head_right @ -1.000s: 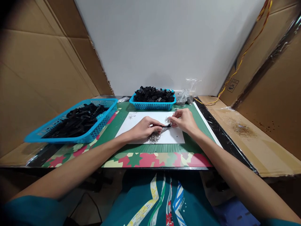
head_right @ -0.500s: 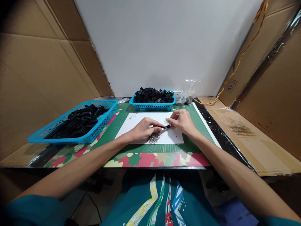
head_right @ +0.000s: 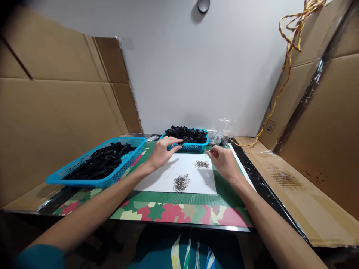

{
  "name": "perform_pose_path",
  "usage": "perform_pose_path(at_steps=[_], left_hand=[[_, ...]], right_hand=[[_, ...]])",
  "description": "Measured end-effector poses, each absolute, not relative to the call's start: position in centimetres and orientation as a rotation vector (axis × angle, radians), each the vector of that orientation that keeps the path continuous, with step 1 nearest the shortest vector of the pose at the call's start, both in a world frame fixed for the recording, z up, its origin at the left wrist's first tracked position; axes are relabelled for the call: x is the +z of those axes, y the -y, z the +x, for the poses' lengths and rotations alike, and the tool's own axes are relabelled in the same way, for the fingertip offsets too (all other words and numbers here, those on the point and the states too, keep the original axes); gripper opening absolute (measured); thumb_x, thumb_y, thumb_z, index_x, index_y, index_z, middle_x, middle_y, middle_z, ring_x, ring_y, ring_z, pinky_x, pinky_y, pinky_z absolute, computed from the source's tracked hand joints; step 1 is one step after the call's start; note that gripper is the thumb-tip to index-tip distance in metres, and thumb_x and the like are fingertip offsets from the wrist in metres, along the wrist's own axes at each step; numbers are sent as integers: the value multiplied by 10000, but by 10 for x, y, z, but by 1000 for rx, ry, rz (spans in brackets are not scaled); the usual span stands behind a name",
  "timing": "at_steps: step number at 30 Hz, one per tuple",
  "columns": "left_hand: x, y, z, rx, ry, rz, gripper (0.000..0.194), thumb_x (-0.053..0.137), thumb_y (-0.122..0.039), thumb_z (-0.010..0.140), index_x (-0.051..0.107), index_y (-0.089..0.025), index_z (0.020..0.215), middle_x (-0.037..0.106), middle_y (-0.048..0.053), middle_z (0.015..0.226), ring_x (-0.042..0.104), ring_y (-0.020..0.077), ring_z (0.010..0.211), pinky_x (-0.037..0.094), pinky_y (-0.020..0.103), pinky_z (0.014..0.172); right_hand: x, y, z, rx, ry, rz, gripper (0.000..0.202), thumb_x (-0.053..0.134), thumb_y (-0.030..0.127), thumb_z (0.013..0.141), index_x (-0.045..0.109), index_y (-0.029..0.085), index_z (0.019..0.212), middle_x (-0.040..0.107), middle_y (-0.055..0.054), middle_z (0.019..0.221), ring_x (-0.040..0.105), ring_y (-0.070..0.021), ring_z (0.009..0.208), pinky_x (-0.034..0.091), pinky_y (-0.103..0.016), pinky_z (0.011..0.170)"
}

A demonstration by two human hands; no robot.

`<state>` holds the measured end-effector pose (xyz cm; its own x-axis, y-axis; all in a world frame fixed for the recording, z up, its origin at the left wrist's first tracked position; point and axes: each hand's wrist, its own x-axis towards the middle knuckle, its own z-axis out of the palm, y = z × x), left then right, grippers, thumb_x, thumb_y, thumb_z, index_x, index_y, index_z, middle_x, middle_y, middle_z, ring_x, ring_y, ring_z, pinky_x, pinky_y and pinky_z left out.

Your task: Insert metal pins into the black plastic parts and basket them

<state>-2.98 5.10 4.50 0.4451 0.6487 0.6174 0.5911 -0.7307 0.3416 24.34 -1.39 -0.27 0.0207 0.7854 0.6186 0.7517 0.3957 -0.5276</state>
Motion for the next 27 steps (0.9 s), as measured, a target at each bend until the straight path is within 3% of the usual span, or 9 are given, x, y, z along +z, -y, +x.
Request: perform_pose_path(at_steps=[3, 10, 19, 24, 27], left_hand=[[65, -74, -26, 1273, -1340, 2485, 294, 746, -204, 920, 792, -210, 1210, 799, 94, 1139, 668, 220, 922, 515, 397, 941], [105, -138, -8, 1141, -1721, 2373, 248, 645, -304, 998, 813, -187, 1137, 798, 128, 1175, 710, 264, 1066, 478, 381, 1029], [93, -165, -18, 865, -1911, 2350, 218, 647, -326, 959, 816, -214, 1036, 802, 122, 1129, 685, 300, 1149, 404, 430, 1110], [87, -167, -17, 769, -1879, 2407, 348, 529, -406, 1003, 807, -198, 1006, 800, 136, 1061, 672, 317, 1148, 371, 450, 1121], [98, -172, -29, 709, -1863, 2429, 391, 469, -415, 1018, 792, -202, 1070, 796, 121, 1092, 679, 293, 1115, 418, 399, 1055]], right_hand=[[-3, 18, 236, 25, 1902, -1346, 338, 579, 417, 1012, 603, 224, 736, 677, -29, 650, 541, -171, 552, 359, -301, 584], [-2, 23, 230, -78, 2082, -1343, 274, 584, 339, 1019, 600, 223, 771, 676, -27, 675, 552, -175, 580, 317, -297, 601], [-4, 19, 234, -135, 2060, -1279, 363, 497, 389, 1068, 583, 217, 760, 613, -10, 614, 497, -156, 533, 276, -296, 584], [-3, 20, 235, -125, 2056, -1323, 382, 491, 410, 1065, 582, 218, 748, 600, -11, 600, 475, -159, 520, 262, -303, 586], [-2, 20, 238, -128, 2032, -1361, 382, 454, 397, 1075, 605, 213, 775, 603, -22, 599, 475, -166, 520, 247, -311, 588]])
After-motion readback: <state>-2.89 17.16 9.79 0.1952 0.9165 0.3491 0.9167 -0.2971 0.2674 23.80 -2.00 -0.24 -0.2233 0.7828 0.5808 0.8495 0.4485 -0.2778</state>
